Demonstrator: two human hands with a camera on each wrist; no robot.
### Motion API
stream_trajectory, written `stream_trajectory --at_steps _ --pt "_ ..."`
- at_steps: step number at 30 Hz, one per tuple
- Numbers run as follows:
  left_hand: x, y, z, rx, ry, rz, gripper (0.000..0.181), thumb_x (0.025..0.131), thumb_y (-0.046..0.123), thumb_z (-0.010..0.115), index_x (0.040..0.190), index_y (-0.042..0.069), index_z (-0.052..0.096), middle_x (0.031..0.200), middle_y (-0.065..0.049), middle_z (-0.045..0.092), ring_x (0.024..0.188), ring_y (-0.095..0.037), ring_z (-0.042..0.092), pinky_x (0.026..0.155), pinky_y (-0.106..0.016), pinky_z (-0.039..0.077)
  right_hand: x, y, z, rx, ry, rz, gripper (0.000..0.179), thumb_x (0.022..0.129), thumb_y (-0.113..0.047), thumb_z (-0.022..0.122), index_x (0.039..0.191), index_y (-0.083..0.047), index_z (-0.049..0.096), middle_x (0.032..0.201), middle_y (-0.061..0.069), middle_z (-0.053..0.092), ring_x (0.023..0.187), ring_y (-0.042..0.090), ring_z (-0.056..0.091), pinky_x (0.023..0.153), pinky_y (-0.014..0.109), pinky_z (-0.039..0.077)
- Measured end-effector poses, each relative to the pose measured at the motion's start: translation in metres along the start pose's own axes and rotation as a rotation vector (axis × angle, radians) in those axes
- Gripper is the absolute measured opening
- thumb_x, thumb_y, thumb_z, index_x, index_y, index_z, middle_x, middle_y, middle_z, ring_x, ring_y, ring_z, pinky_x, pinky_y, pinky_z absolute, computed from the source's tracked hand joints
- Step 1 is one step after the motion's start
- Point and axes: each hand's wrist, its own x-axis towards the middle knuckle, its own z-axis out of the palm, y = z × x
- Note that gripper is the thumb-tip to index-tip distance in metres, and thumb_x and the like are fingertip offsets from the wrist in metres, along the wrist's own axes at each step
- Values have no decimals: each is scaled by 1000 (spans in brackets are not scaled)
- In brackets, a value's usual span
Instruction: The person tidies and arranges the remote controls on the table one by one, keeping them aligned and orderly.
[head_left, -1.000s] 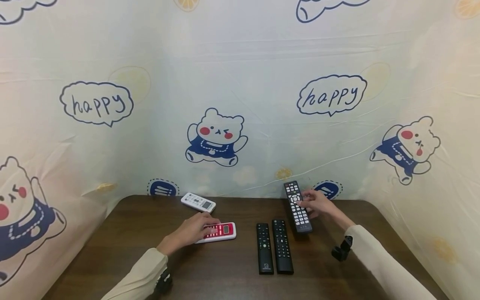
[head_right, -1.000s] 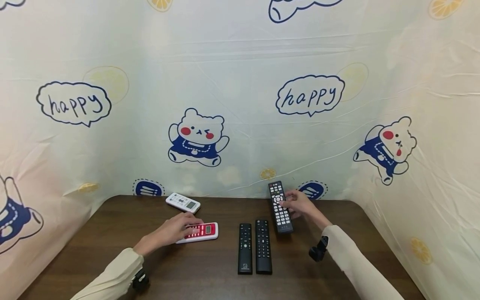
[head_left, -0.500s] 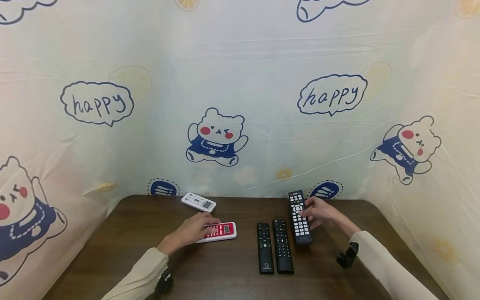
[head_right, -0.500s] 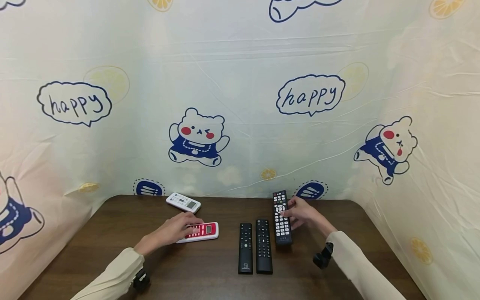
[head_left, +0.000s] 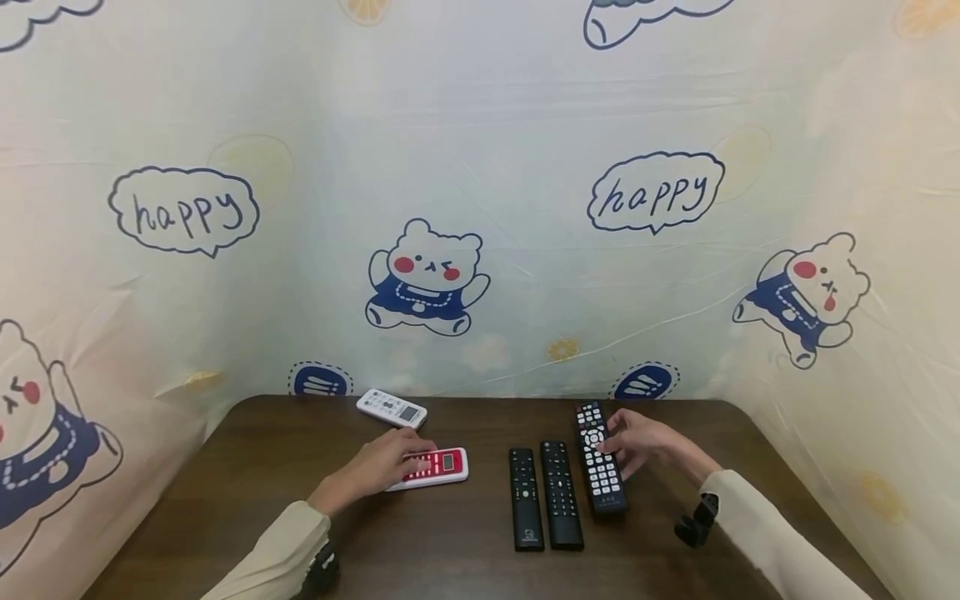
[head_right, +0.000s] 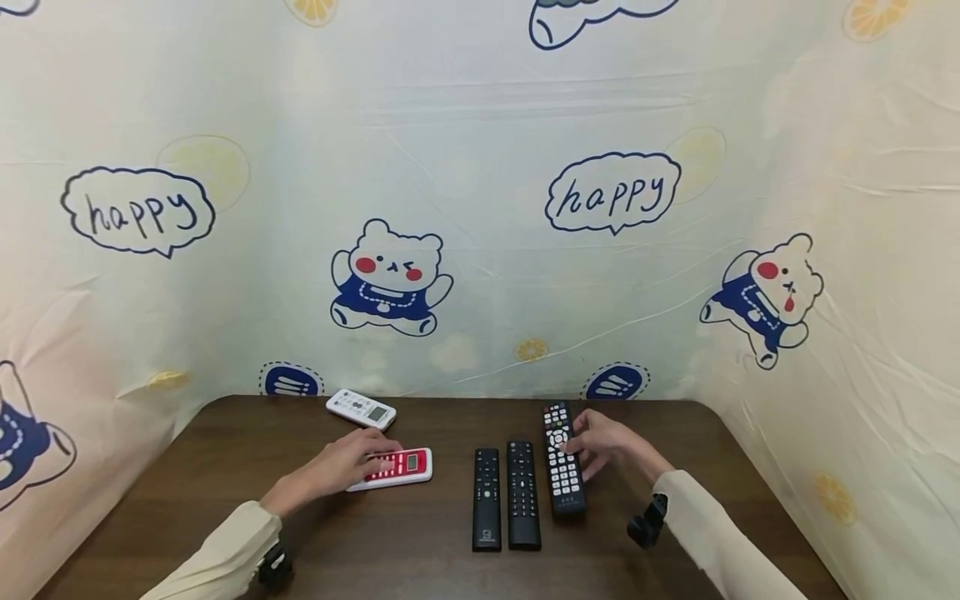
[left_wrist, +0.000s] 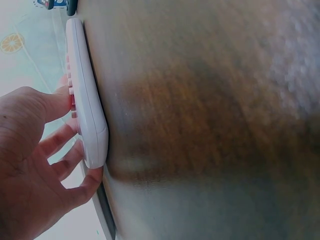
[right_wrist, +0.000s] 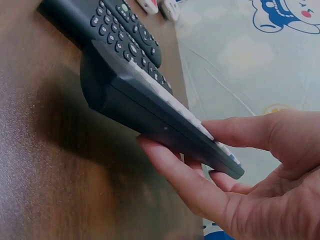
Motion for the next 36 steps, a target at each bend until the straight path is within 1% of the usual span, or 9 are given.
stream_trajectory --at_steps 4,9,16,22,26,32,36 --pt "0 0 1 0 6 -7 39 97 28 76 132 13 73 119 -5 67 109 -23 60 94 -52 54 -1 1 4 -19 -17 15 46 95 -3 71 126 5 38 106 23 64 79 28 73 70 43 65" --pt "-1 0 3 -10 0 -29 39 96 27 77 133 13 73 121 -5 67 112 -24 60 96 -53 54 0 3 9 -39 -65 52 41 95 -2 71 120 3 39 103 23 65 80 28 73 69 40 65" --pt "-1 -1 4 -4 -5 -20 39 97 27 76 133 13 73 121 -6 67 112 -24 60 97 -53 54 2 8 12 -53 -113 104 35 96 0 70 114 1 41 103 22 66 82 31 74 70 38 65" --pt "1 -2 1 -1 -6 -13 39 97 27 75 133 13 72 121 -7 67 113 -24 60 96 -52 54 0 4 14 -132 -89 127 32 97 -2 71 112 1 43 100 22 63 78 30 73 68 38 64" --pt "1 -4 1 -4 -7 -5 39 98 28 75 133 13 72 122 -6 67 113 -23 60 96 -52 54 -1 2 15 -172 -83 153 29 97 -4 73 112 2 48 96 22 64 74 29 73 67 37 64" --pt "1 -6 2 -5 -13 -1 39 98 30 74 133 13 72 122 -6 67 113 -23 59 97 -52 53 -1 1 15 -221 -78 159 20 96 -3 74 105 2 57 94 21 65 70 27 73 65 37 64" --pt "1 -5 3 -6 -7 7 39 98 29 75 133 12 72 121 -6 67 112 -23 59 96 -51 54 0 -2 13 -267 -69 156 20 97 -7 74 106 2 58 93 21 66 71 29 74 65 38 64"
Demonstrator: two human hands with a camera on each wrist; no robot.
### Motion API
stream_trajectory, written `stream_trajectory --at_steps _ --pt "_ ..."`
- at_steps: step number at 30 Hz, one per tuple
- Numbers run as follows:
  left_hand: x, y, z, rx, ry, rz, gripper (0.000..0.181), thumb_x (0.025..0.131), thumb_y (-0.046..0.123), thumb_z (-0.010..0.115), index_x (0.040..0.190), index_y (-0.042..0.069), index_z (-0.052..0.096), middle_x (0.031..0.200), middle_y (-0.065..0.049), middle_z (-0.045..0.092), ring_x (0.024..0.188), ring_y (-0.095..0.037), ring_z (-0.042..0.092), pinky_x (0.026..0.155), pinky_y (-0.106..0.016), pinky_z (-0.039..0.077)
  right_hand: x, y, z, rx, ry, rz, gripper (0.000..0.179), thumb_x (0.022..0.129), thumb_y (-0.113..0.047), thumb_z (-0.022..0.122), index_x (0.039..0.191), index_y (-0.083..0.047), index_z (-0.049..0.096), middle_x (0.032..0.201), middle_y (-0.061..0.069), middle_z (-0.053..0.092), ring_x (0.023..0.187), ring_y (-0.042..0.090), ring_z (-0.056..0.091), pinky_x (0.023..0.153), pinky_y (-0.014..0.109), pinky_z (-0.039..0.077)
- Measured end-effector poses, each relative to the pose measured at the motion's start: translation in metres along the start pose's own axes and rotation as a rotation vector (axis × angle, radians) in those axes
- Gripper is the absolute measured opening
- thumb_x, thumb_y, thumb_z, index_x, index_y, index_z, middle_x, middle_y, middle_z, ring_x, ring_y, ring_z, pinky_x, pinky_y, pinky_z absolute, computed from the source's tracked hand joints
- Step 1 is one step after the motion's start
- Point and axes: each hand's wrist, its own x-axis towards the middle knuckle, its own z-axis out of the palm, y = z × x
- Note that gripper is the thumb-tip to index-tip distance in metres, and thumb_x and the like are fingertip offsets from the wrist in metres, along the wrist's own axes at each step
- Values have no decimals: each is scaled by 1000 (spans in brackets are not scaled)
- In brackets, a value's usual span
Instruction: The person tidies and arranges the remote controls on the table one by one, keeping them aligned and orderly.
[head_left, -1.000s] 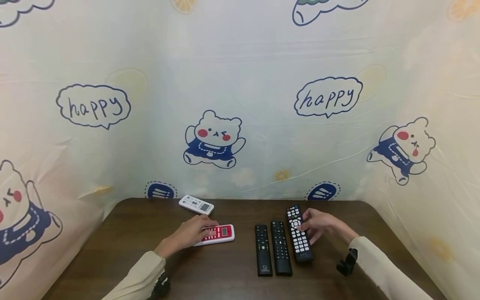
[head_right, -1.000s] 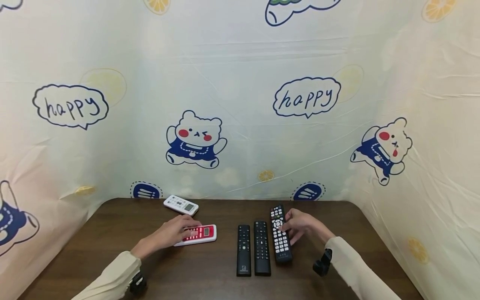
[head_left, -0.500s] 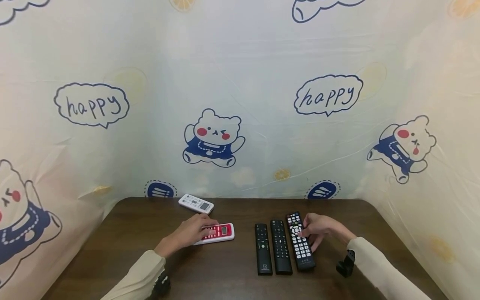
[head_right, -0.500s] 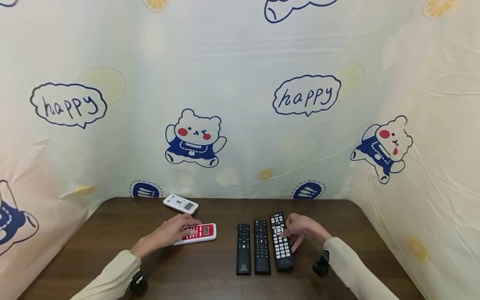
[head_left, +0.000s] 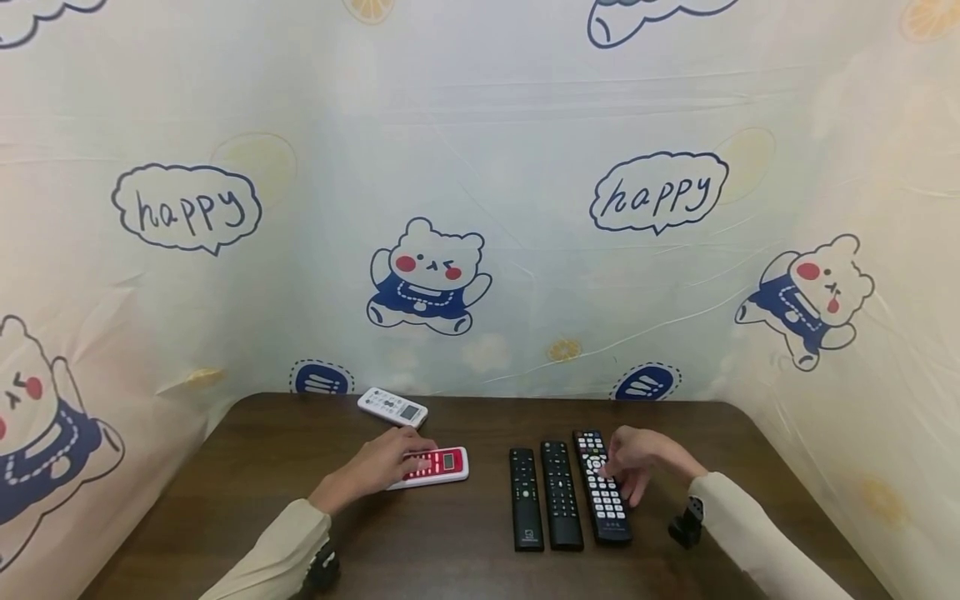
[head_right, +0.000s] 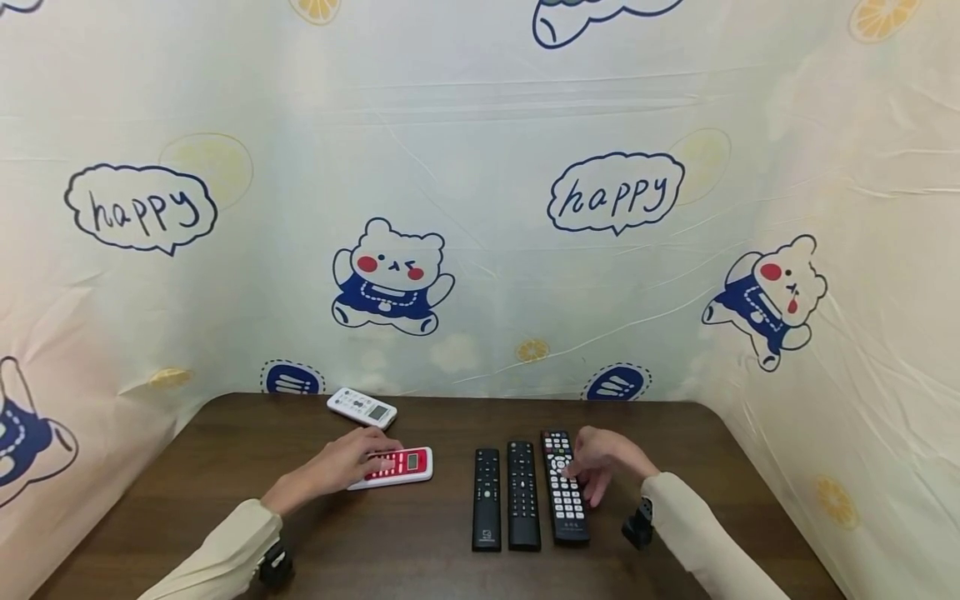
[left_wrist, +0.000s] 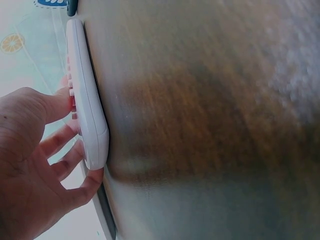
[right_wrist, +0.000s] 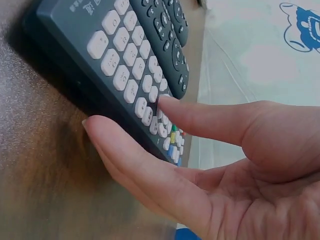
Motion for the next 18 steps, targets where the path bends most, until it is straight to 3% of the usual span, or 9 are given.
stream_trajectory --at_steps 5,18 --pt "1 0 0 11 1 10 39 98 30 74 133 12 72 121 -6 67 111 -22 59 94 -50 54 1 -3 -1 -26 38 -5 26 98 -13 75 110 3 58 94 21 68 71 30 76 64 37 64" --pt "6 3 -6 13 -40 11 31 98 24 74 128 13 73 121 -7 67 112 -24 61 97 -55 53 11 2 0 85 50 7 26 98 -9 73 107 1 52 92 22 66 71 28 75 66 38 64"
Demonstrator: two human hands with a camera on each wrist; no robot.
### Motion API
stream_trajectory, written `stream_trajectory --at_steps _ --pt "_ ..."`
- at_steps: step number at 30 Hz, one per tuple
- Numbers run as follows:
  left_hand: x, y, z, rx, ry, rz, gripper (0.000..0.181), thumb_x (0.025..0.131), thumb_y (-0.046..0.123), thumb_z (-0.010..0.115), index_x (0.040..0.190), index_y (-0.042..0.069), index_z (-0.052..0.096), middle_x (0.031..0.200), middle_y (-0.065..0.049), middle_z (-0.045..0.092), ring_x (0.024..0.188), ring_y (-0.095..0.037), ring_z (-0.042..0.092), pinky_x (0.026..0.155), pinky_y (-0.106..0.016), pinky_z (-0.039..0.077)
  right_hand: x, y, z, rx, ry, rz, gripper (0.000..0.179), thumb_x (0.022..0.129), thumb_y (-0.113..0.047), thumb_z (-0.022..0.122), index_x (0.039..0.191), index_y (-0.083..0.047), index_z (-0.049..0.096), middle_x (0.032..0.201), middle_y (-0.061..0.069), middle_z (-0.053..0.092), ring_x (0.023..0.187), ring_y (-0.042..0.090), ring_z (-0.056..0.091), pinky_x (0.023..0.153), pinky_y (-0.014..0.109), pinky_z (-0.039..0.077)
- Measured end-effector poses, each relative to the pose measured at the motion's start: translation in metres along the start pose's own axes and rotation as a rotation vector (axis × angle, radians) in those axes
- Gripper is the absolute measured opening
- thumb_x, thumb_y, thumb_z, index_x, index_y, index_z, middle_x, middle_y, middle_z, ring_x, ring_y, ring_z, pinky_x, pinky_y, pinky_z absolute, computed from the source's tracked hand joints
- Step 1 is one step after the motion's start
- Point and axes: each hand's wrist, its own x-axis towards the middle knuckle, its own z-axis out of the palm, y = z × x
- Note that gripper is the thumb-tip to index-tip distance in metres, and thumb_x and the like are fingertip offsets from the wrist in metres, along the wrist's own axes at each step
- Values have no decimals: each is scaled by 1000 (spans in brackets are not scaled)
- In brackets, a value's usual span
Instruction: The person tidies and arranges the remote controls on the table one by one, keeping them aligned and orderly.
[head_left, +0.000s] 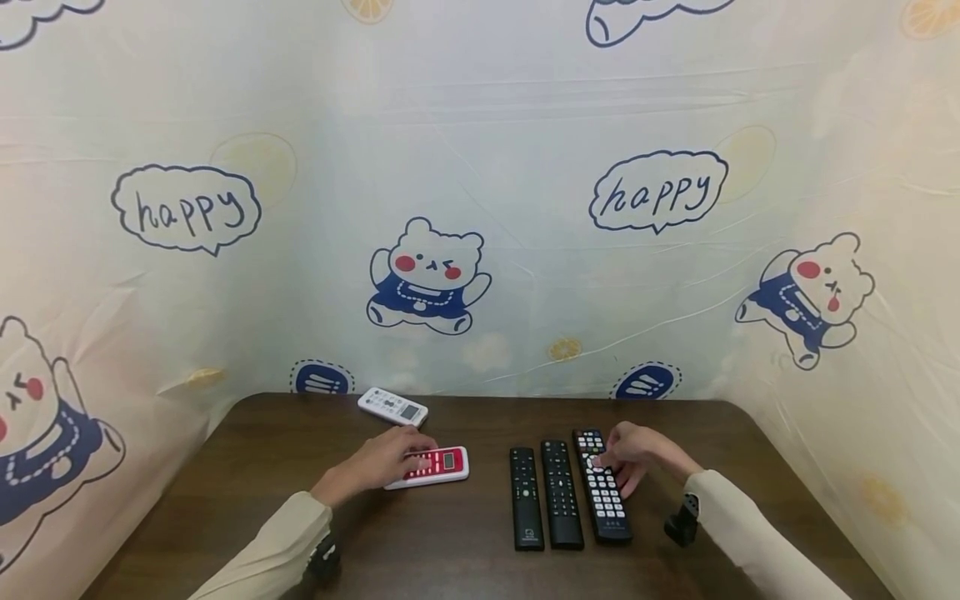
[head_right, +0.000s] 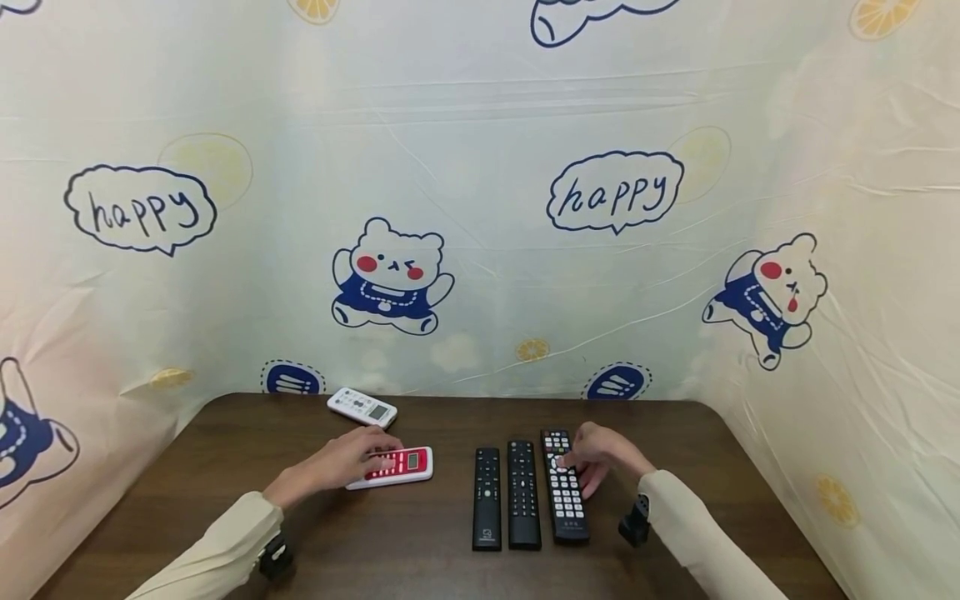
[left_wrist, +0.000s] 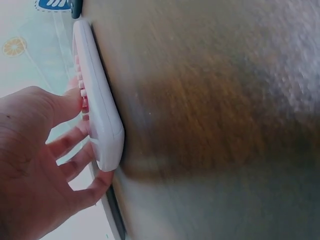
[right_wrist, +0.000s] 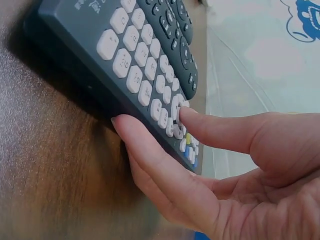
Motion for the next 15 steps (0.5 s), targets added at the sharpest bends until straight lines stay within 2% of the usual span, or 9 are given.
stream_trajectory --at_steps 9,15 --pt "-1 11 -8 -27 -18 -65 36 97 26 75 131 15 71 129 -10 67 123 -32 63 106 -60 49 0 -3 -3 -4 -3 8 24 99 -10 72 107 2 53 92 21 66 73 28 74 67 36 64" --pt "-4 14 -10 -56 -29 -84 54 92 34 81 140 15 64 121 -8 68 112 -27 65 99 -58 53 0 0 -1 -9 -11 4 21 99 -9 72 103 1 54 90 20 66 72 28 75 67 36 64"
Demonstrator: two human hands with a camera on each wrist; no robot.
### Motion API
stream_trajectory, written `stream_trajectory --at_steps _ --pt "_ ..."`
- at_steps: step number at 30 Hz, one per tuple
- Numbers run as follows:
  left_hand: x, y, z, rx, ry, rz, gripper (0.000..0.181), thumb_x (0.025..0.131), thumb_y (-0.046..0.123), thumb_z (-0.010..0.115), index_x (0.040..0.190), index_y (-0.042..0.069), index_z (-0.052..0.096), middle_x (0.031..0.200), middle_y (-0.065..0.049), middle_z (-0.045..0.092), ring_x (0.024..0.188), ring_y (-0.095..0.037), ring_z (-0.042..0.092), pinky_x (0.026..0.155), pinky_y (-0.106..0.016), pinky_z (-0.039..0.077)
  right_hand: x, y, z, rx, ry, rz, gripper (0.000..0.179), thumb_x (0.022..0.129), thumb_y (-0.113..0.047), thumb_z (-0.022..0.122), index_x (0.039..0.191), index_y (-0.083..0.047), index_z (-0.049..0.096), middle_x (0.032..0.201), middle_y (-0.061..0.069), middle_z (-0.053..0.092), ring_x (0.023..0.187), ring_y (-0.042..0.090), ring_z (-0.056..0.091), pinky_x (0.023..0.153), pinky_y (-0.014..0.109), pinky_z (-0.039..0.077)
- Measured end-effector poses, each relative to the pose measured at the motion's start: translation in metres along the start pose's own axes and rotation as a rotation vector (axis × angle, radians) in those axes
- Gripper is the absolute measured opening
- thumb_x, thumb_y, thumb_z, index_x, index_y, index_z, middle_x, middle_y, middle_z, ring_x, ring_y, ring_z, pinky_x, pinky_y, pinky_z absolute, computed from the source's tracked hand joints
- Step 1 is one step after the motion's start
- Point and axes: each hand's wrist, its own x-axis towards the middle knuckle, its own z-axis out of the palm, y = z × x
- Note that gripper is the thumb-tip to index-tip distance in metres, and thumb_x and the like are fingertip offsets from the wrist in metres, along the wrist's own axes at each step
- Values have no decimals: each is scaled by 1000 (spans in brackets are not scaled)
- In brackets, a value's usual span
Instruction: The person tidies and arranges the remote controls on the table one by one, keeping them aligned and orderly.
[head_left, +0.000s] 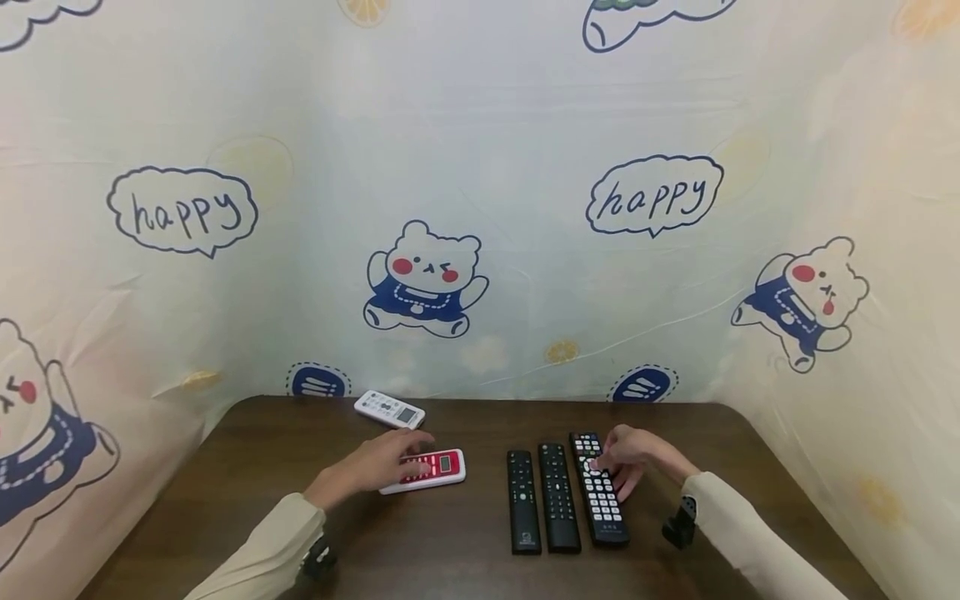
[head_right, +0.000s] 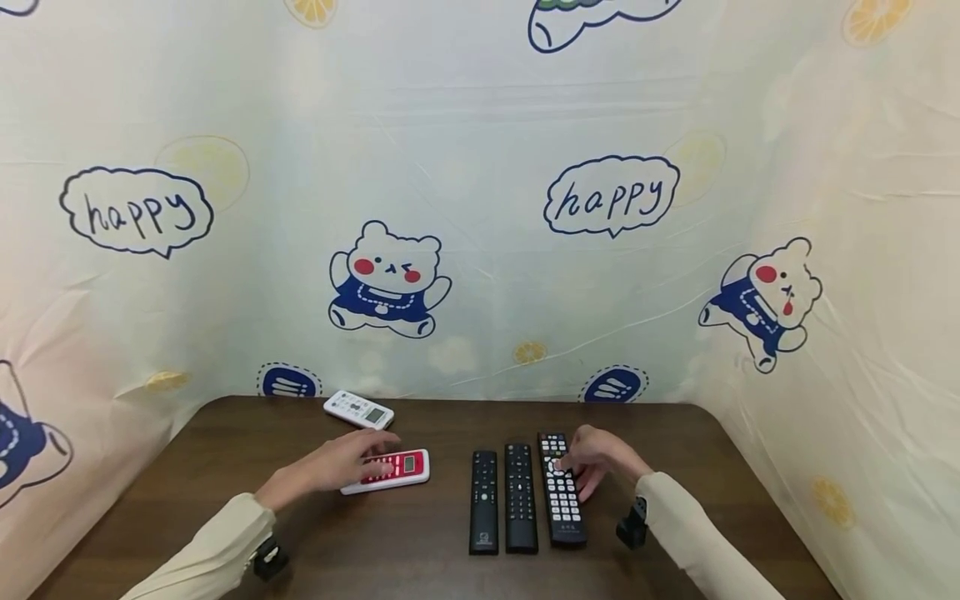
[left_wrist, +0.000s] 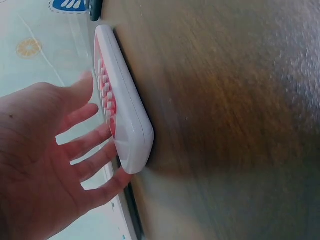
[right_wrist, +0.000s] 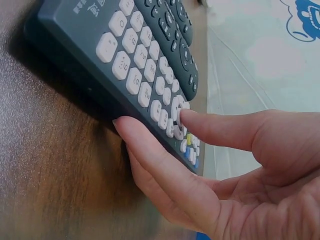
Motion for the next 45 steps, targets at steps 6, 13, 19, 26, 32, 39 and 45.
stream_trajectory --at_steps 6,13,19,26,32,39,45 --pt "1 -1 1 -9 -20 -39 64 82 38 90 137 15 66 132 -9 67 127 -32 61 108 -61 47 3 0 0 -21 -2 14 18 99 -11 72 100 2 59 90 20 67 71 28 76 67 36 64" --pt "5 0 2 -26 -18 -50 57 80 35 92 127 11 71 126 -7 70 118 -26 63 105 -55 50 3 -2 -1 -32 -6 22 18 99 -11 72 102 3 62 90 21 69 72 28 76 68 37 64" --pt "8 1 3 -56 -14 -69 53 78 31 94 120 6 73 114 -6 72 100 -18 63 94 -47 54 2 -2 0 1 9 21 26 97 -10 73 109 1 53 91 21 66 72 29 74 68 37 64" --pt "8 1 4 -101 -1 -76 44 80 25 93 112 4 73 100 -3 69 88 -15 61 83 -40 55 2 0 1 49 16 17 34 96 -8 74 115 -1 47 93 20 61 72 30 73 67 38 64" --pt "3 6 -6 -166 -17 -79 29 86 18 88 106 4 72 92 -3 69 82 -16 62 75 -36 55 3 0 1 53 22 12 36 95 -8 75 117 1 47 93 20 58 73 30 72 67 38 64" --pt "-1 7 -17 -266 -94 -20 20 91 11 82 104 0 71 88 -3 69 79 -15 65 71 -32 54 2 -2 0 58 16 26 35 95 -7 75 116 0 47 93 19 58 72 29 72 67 38 64" --pt "-1 3 -21 -355 -185 -14 29 90 9 81 117 0 72 93 -3 69 81 -15 62 65 -30 51 4 -1 1 63 7 24 35 95 -7 75 116 0 47 92 18 58 70 28 72 67 39 64"
